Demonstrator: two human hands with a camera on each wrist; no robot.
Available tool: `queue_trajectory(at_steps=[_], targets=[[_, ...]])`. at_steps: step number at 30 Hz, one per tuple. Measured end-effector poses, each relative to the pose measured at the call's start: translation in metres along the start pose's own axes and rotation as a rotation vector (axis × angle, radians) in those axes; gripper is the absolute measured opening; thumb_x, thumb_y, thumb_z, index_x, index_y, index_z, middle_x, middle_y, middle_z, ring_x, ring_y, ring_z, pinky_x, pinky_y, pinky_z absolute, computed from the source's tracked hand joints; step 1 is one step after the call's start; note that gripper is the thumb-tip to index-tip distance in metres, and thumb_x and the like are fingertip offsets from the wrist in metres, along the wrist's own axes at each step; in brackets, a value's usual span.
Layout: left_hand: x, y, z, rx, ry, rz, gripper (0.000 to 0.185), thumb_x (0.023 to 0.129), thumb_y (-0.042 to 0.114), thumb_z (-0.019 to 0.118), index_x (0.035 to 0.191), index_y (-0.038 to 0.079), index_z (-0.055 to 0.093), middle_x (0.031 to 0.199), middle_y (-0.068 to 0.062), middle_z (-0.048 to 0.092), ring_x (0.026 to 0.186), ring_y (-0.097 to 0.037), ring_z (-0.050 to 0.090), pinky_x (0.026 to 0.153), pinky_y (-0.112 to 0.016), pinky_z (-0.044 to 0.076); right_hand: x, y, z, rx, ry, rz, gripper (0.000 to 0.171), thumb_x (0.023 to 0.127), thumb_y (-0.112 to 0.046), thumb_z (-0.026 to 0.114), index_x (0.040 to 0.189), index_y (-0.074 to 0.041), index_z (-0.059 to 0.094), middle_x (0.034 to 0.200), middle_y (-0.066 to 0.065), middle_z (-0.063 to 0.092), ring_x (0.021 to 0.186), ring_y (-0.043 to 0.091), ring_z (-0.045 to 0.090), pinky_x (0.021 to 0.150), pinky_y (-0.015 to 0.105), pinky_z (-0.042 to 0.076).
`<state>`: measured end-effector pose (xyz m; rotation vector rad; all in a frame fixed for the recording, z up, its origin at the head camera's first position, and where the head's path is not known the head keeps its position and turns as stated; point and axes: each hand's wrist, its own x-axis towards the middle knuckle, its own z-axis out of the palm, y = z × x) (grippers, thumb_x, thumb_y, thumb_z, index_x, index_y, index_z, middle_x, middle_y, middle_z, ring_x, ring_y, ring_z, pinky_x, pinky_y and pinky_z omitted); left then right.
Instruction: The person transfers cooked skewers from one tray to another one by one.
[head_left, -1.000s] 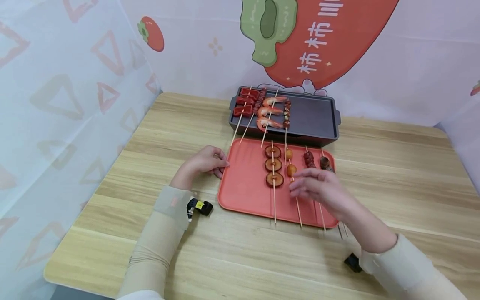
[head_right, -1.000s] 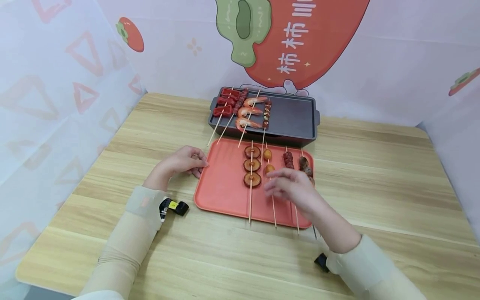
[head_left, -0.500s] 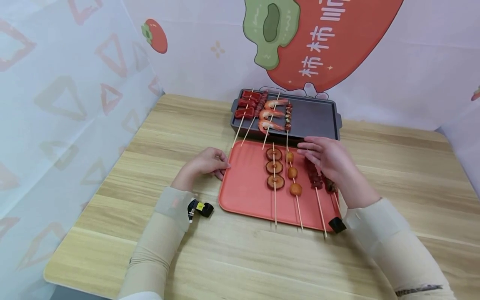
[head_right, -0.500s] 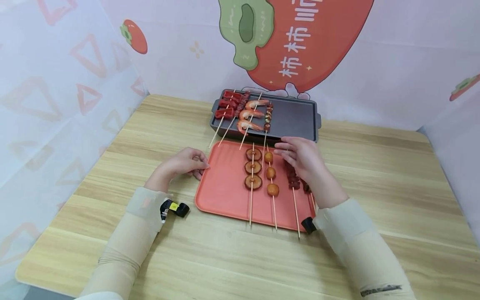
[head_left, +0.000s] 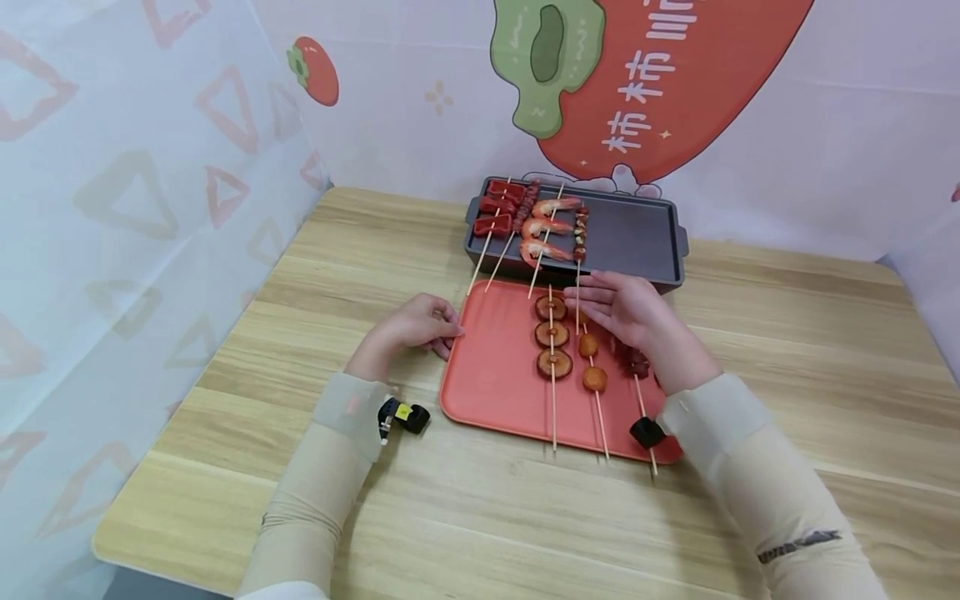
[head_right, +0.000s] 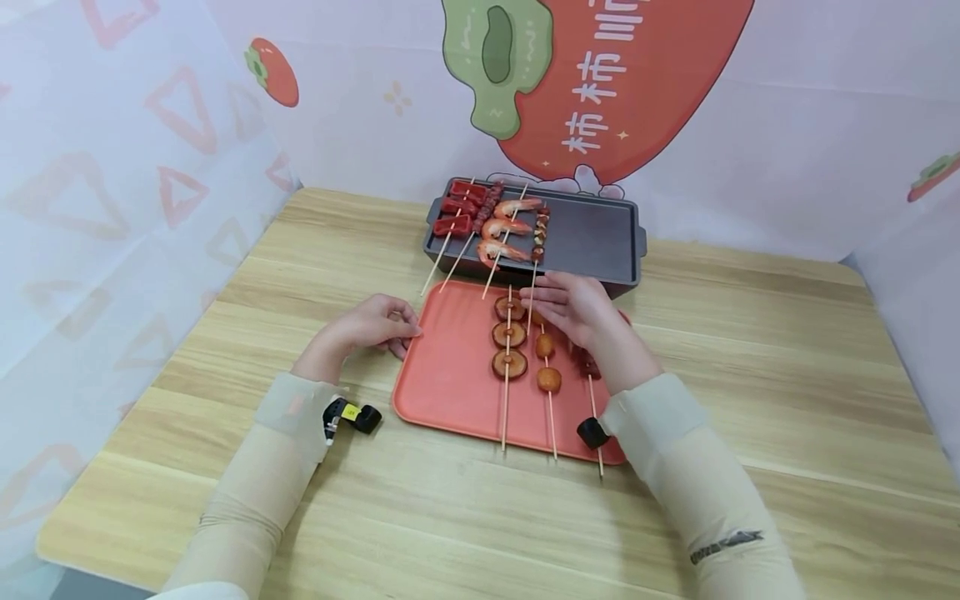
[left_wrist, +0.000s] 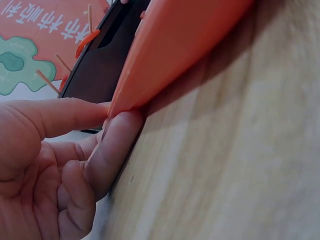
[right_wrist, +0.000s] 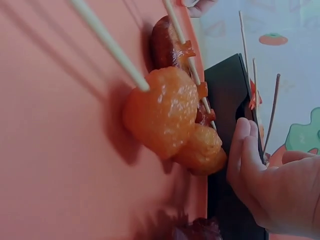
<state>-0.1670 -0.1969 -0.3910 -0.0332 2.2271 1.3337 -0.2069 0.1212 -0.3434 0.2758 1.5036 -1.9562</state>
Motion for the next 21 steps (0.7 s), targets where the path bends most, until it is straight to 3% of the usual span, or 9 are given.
queue_trajectory(at_steps=[10,17,21], targets=[[0.0008,0.0006,0.0,-0.009,-0.004,0.003,0.012,0.097,0.013,0.061,0.097,0.001,0.06,0.065,-0.002,0.065,0.054,-0.01,0.065,0.049,-0.022,0.04,0.004,-0.0002,-0.003,0.106,-0.062,0.004,0.052,0.106,-0.02,0.045,0.154,-0.008,0.031,0.101,0.0,0.074,0.1,0.013,0.068,0.079,0.017,0.053],[0.0001,-0.0003,-0.0002,-0.003,-0.008,0.012,0.014,0.097,0.014,0.061,0.098,0.0,0.06,0.065,-0.002,0.065,0.055,-0.01,0.065,0.049,-0.022,0.041,0.0045,0.0007,-0.0048,0.177,-0.031,0.039,0.032,0.103,-0.014,0.052,0.134,-0.01,0.054,0.102,0.003,0.073,0.086,0.013,0.07,0.072,0.018,0.055],[-0.0002,-0.0006,-0.0001,-0.009,-0.007,0.012,0.013,0.097,0.013,0.061,0.096,0.001,0.06,0.064,-0.002,0.065,0.055,-0.01,0.065,0.049,-0.022,0.041,0.0043,0.002,-0.0037,0.179,-0.015,0.044,0.036,0.103,-0.011,0.05,0.139,-0.012,0.051,0.103,0.003,0.072,0.084,0.012,0.07,0.071,0.018,0.054]])
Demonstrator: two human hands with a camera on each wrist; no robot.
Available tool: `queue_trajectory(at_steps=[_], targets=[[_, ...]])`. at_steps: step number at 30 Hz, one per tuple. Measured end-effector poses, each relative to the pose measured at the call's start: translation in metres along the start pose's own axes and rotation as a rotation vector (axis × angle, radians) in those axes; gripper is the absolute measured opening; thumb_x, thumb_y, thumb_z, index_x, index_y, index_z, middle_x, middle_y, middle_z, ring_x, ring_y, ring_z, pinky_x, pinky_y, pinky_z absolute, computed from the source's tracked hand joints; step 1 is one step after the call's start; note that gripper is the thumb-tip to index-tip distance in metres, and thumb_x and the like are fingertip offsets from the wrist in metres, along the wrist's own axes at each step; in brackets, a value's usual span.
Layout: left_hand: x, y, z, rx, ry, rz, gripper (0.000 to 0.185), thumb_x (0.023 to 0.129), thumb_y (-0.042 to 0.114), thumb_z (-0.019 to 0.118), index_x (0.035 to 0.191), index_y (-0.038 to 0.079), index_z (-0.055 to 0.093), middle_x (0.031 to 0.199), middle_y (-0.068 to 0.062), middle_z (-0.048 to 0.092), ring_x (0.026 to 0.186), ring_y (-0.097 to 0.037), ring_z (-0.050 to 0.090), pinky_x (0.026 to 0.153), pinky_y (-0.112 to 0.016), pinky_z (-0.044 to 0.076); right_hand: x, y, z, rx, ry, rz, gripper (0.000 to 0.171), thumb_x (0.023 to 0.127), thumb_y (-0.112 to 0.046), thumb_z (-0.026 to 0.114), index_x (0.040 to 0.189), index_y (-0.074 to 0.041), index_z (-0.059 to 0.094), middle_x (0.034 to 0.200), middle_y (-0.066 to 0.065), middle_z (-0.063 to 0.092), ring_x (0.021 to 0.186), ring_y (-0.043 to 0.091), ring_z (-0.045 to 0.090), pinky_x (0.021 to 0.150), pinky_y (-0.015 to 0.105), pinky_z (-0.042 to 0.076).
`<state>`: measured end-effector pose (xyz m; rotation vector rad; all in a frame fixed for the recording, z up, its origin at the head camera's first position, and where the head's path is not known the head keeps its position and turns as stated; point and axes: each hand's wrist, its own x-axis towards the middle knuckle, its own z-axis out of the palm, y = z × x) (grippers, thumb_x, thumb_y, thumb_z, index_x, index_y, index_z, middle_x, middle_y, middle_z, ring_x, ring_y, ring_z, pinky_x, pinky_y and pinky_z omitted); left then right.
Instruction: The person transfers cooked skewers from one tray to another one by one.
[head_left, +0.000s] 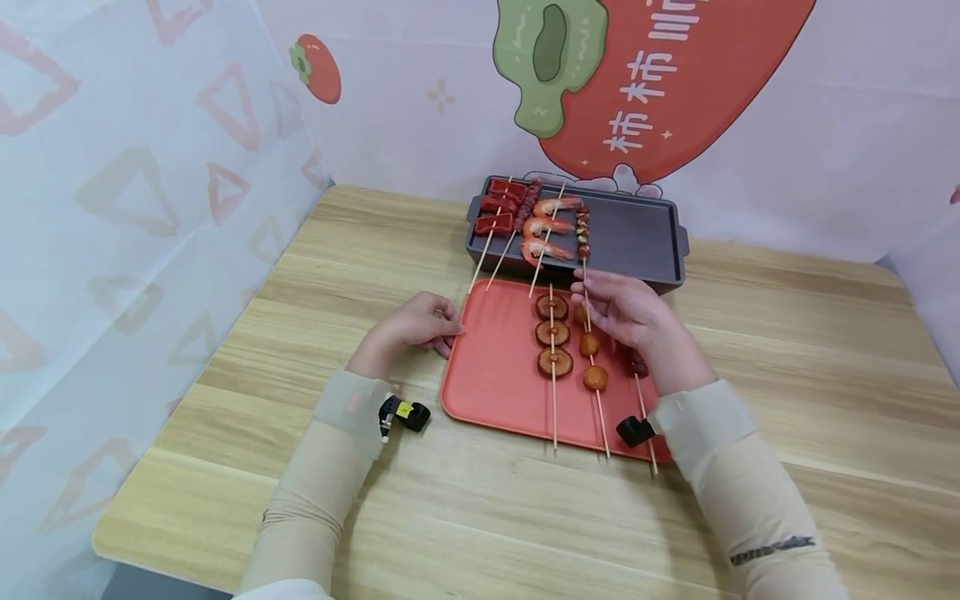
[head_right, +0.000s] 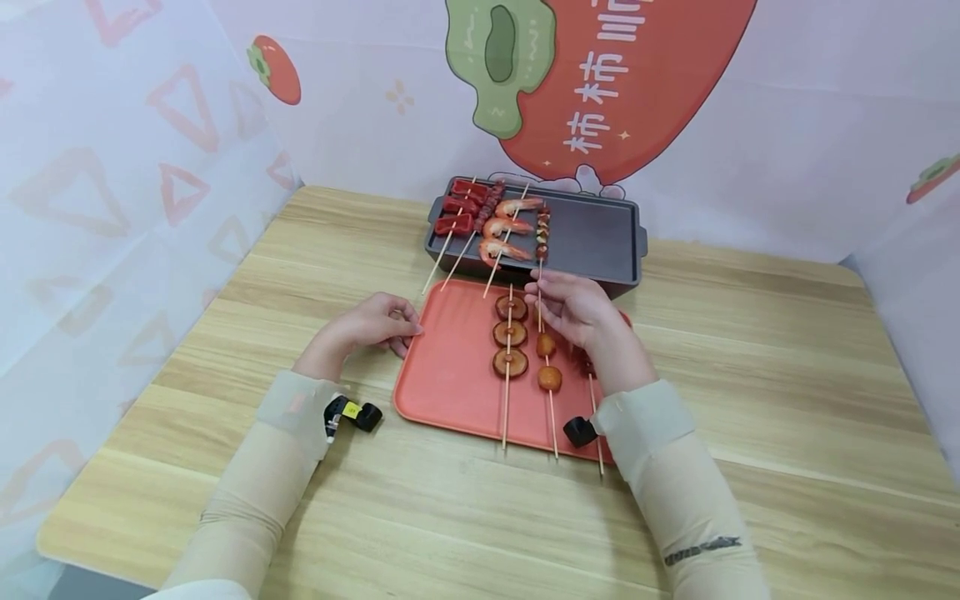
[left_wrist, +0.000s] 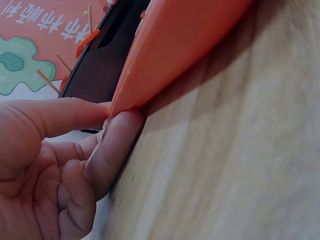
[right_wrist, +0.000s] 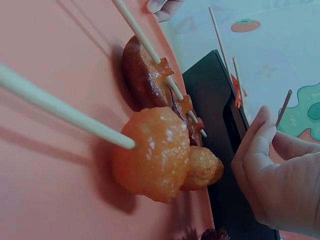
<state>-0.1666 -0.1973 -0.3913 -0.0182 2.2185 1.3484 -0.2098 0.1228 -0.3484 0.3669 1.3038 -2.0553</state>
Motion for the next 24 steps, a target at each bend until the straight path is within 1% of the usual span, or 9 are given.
queue_trajectory(at_steps=[4,12,18,24], targets=[[0.0,0.001,0.0,-0.005,0.0,0.002,0.012,0.097,0.013,0.061,0.096,0.001,0.06,0.065,-0.002,0.065,0.055,-0.01,0.065,0.049,-0.022,0.041,0.0,0.002,0.0,-0.009,0.013,-0.009,0.042,0.103,-0.01,0.05,0.144,-0.013,0.047,0.102,0.003,0.072,0.084,0.012,0.07,0.071,0.018,0.054],[0.0,0.001,0.0,-0.007,-0.004,0.0,0.014,0.097,0.013,0.061,0.098,-0.001,0.06,0.065,-0.002,0.065,0.055,-0.01,0.065,0.049,-0.022,0.041,-0.003,0.005,0.002,-0.021,0.049,-0.037,0.043,0.103,-0.009,0.05,0.145,-0.014,0.047,0.099,0.004,0.072,0.081,0.012,0.07,0.074,0.019,0.056],[0.001,0.001,0.0,-0.004,-0.001,-0.008,0.012,0.098,0.013,0.06,0.096,0.001,0.06,0.065,-0.002,0.065,0.055,-0.01,0.065,0.049,-0.022,0.04,-0.008,0.007,0.0,-0.033,0.059,-0.065,0.04,0.103,-0.008,0.05,0.142,-0.014,0.048,0.094,0.003,0.071,0.081,0.012,0.07,0.074,0.019,0.056],[0.001,0.001,0.0,-0.005,0.002,-0.006,0.012,0.097,0.013,0.061,0.096,0.001,0.06,0.065,-0.001,0.065,0.055,-0.01,0.065,0.049,-0.021,0.04,-0.012,0.008,-0.004,-0.059,0.067,-0.092,0.043,0.103,-0.009,0.049,0.146,-0.013,0.044,0.091,0.002,0.071,0.081,0.011,0.07,0.075,0.019,0.055]])
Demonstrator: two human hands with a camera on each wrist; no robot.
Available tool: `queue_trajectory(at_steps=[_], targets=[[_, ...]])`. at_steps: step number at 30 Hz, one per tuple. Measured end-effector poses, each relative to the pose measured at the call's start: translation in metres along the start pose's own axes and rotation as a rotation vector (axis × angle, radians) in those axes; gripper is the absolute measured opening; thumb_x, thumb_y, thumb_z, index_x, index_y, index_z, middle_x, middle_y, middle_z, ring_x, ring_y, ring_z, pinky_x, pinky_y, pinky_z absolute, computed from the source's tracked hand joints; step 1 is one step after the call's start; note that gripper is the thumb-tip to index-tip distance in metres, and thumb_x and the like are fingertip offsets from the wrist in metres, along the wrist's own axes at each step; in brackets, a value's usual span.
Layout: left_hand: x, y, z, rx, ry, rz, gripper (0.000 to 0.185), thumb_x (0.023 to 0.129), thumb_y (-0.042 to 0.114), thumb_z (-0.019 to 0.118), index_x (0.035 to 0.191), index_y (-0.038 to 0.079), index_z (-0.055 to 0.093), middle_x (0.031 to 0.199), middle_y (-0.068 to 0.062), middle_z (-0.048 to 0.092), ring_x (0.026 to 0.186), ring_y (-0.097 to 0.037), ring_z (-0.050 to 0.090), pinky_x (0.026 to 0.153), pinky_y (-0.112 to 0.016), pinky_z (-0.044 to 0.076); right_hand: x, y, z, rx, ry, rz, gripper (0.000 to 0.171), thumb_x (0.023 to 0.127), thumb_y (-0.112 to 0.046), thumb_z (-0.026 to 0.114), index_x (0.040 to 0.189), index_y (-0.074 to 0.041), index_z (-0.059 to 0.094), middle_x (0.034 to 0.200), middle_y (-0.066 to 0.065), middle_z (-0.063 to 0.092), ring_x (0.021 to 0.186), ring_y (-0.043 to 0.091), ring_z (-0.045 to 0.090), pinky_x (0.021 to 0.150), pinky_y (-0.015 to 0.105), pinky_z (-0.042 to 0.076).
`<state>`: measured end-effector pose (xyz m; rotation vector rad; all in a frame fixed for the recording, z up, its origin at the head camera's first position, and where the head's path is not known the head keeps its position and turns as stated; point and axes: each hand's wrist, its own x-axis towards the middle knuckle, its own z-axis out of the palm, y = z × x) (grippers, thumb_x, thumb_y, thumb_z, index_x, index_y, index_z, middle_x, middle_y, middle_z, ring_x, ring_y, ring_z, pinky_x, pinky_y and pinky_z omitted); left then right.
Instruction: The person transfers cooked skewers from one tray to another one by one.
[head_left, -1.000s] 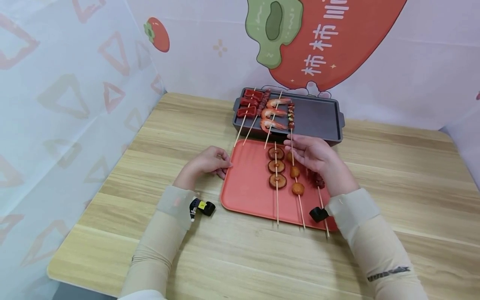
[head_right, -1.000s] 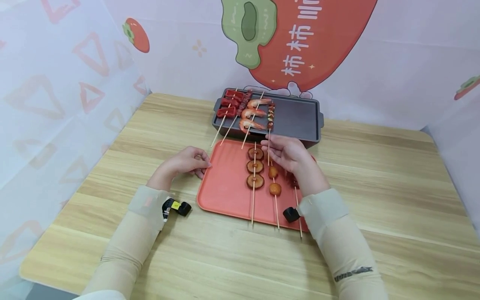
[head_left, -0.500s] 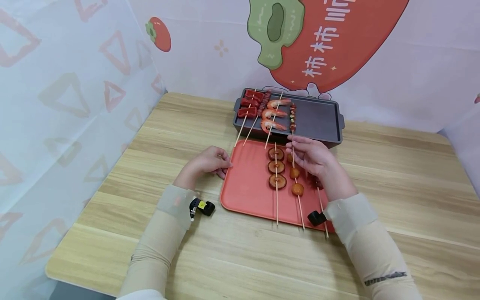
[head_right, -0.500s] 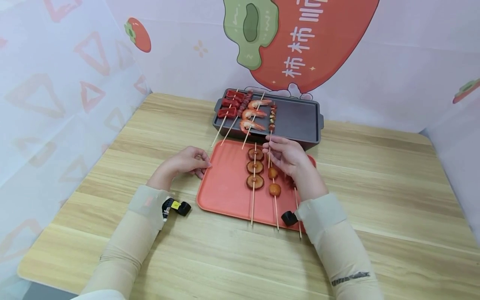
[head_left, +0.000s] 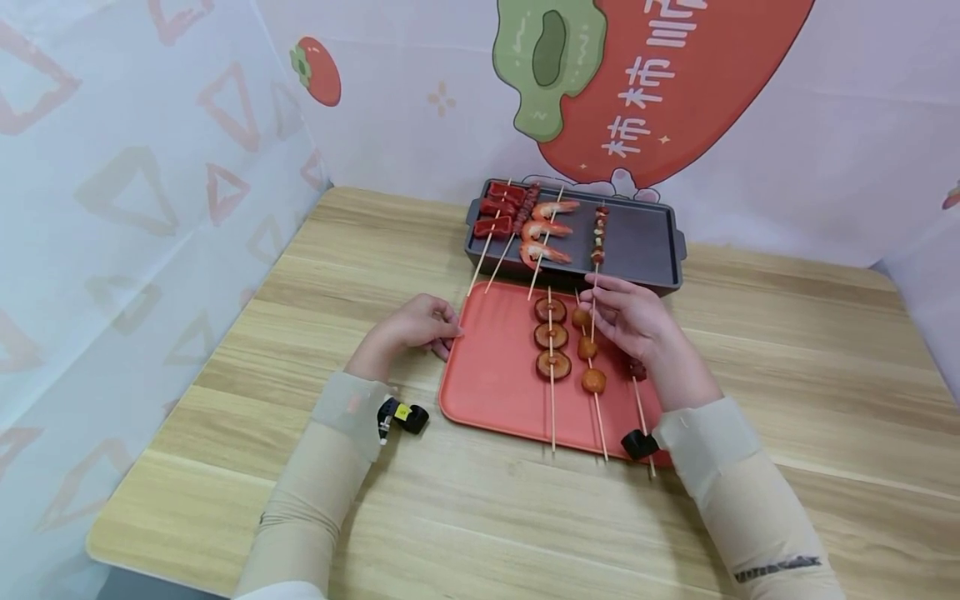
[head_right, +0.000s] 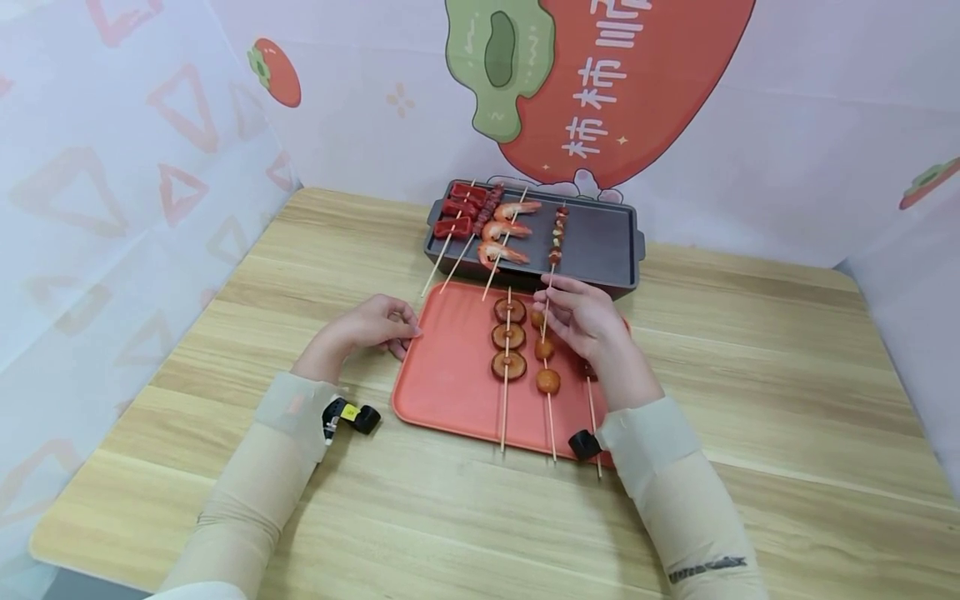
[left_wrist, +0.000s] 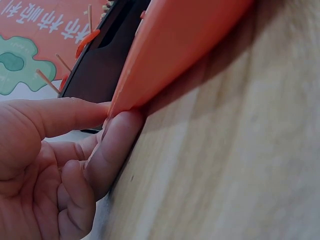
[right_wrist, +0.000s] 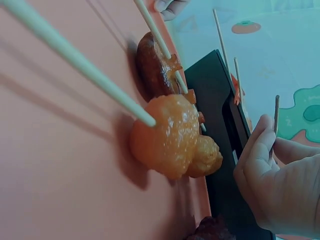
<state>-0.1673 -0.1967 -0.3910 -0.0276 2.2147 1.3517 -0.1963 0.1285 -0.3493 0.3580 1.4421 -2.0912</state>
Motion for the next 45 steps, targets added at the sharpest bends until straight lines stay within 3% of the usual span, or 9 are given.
queue_trajectory(at_steps=[9,27,35,45], targets=[[0.0,0.0,0.0,-0.009,0.002,-0.014,0.01,0.097,0.013,0.061,0.095,0.003,0.06,0.065,-0.002,0.065,0.055,-0.01,0.066,0.049,-0.021,0.039,-0.004,0.0,-0.007,0.007,-0.001,-0.003,0.036,0.103,-0.011,0.051,0.139,-0.017,0.051,0.093,0.0,0.071,0.081,0.011,0.067,0.076,0.021,0.055],[0.001,0.0,0.0,-0.009,-0.004,-0.015,0.013,0.097,0.013,0.062,0.099,0.0,0.058,0.065,-0.002,0.066,0.055,-0.01,0.066,0.048,-0.022,0.037,-0.02,0.001,-0.018,-0.039,-0.046,-0.032,0.046,0.104,-0.012,0.049,0.148,-0.012,0.037,0.089,-0.002,0.068,0.081,0.008,0.068,0.075,0.018,0.055],[0.0,0.0,0.001,-0.009,-0.005,-0.009,0.013,0.097,0.013,0.062,0.097,0.0,0.059,0.064,-0.002,0.066,0.054,-0.01,0.065,0.048,-0.021,0.038,-0.032,0.006,-0.02,-0.074,-0.025,-0.027,0.021,0.101,-0.011,0.055,0.116,-0.021,0.065,0.089,-0.001,0.07,0.081,0.009,0.069,0.075,0.02,0.057],[0.001,0.001,0.0,-0.01,-0.005,-0.012,0.012,0.097,0.012,0.061,0.097,0.001,0.059,0.065,-0.002,0.066,0.055,-0.01,0.066,0.048,-0.022,0.038,-0.039,0.01,-0.016,-0.118,-0.04,-0.048,0.021,0.1,-0.012,0.058,0.118,-0.021,0.065,0.088,-0.002,0.071,0.079,0.009,0.069,0.076,0.02,0.057]])
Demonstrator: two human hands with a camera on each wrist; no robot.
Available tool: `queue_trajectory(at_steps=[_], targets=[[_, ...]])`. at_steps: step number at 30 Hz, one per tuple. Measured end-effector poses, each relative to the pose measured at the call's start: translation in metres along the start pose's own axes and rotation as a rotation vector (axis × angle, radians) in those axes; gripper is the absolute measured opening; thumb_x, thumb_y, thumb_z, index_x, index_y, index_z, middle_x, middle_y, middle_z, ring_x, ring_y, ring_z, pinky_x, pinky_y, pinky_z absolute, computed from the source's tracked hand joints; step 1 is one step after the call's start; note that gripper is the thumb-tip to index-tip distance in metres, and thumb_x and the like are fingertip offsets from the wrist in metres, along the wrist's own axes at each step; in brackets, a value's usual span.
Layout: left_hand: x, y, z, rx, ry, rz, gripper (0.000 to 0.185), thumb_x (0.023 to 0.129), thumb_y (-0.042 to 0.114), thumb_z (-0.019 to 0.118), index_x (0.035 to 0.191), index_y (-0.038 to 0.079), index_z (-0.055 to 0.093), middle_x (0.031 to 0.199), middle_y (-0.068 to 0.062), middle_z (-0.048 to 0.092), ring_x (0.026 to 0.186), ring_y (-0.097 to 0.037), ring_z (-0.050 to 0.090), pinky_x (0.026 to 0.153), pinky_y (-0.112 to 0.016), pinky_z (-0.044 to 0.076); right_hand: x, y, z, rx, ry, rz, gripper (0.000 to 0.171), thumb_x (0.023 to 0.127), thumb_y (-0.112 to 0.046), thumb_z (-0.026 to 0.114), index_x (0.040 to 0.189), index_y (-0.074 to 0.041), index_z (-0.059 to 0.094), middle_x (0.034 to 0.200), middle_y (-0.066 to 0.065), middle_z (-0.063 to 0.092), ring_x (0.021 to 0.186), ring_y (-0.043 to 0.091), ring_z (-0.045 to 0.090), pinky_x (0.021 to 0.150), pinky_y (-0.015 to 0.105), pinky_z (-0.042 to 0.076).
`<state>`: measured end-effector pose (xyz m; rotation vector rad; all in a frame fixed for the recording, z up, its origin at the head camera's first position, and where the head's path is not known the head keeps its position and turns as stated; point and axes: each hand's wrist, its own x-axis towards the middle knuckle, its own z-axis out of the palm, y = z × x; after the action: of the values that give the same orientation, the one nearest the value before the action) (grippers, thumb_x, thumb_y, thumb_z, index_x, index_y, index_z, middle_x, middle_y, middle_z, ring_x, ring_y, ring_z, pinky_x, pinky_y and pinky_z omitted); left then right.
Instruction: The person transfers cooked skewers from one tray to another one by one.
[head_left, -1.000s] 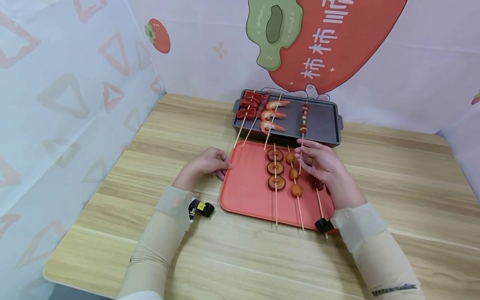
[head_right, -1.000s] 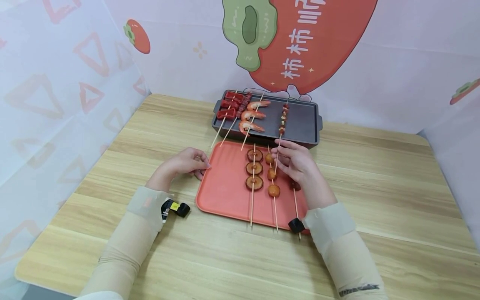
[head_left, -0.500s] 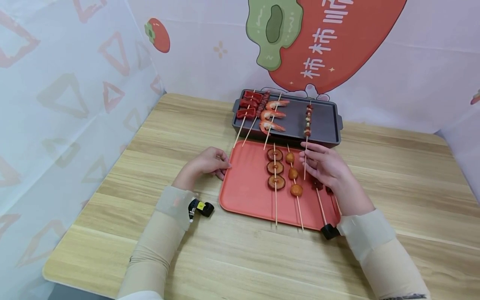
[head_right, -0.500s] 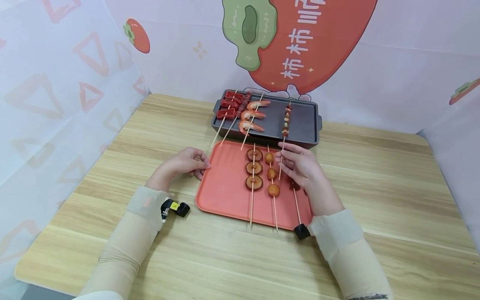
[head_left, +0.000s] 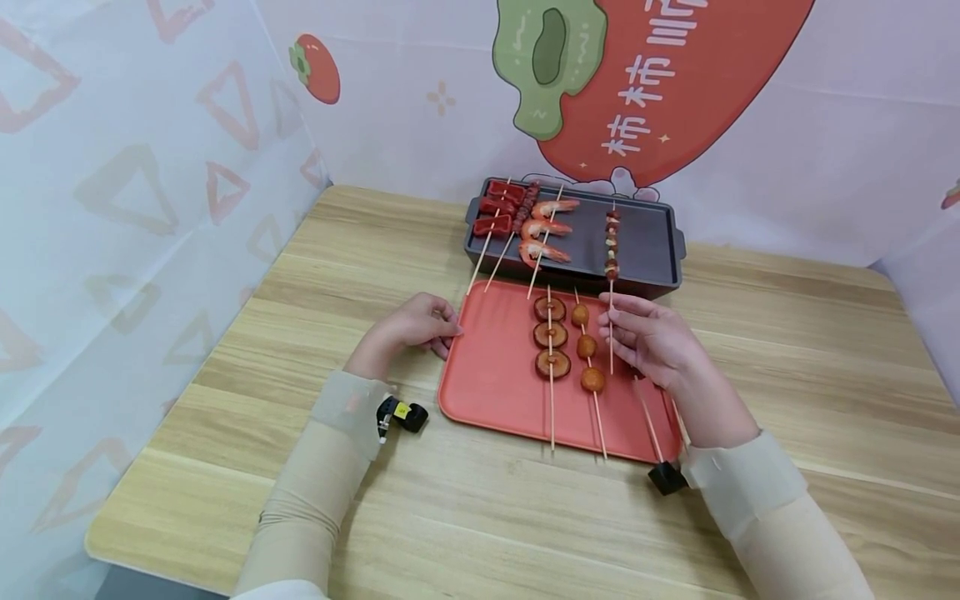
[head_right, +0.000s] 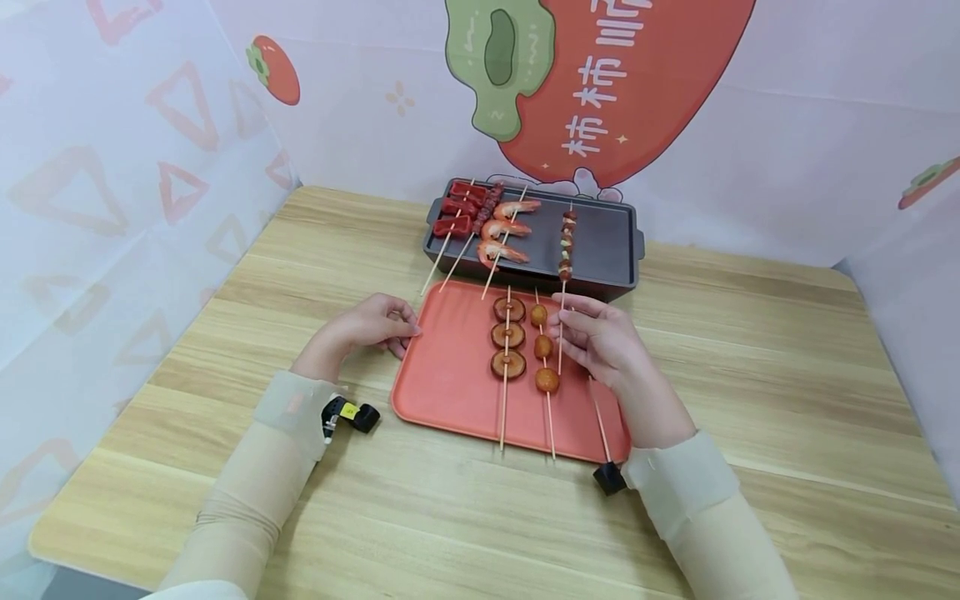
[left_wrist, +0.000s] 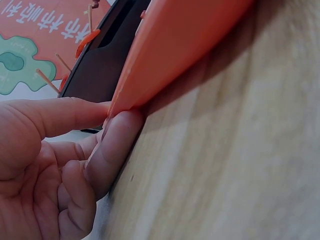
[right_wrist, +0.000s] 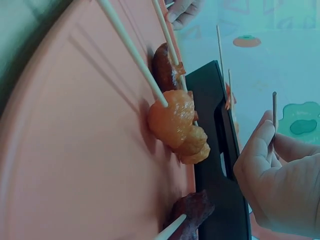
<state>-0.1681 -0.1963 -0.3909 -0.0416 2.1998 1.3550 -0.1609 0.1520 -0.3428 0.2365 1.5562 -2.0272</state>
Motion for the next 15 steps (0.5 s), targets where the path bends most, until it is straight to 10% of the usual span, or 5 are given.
queue_trajectory(at_steps=[15], targets=[[0.001,-0.001,0.0,-0.001,-0.003,0.009,0.012,0.098,0.012,0.06,0.098,0.0,0.059,0.065,-0.001,0.066,0.055,-0.01,0.066,0.048,-0.021,0.038,-0.009,0.013,0.008,0.024,-0.11,-0.013,0.021,0.101,-0.01,0.056,0.109,-0.02,0.071,0.084,0.0,0.073,0.075,0.009,0.071,0.072,0.021,0.058]])
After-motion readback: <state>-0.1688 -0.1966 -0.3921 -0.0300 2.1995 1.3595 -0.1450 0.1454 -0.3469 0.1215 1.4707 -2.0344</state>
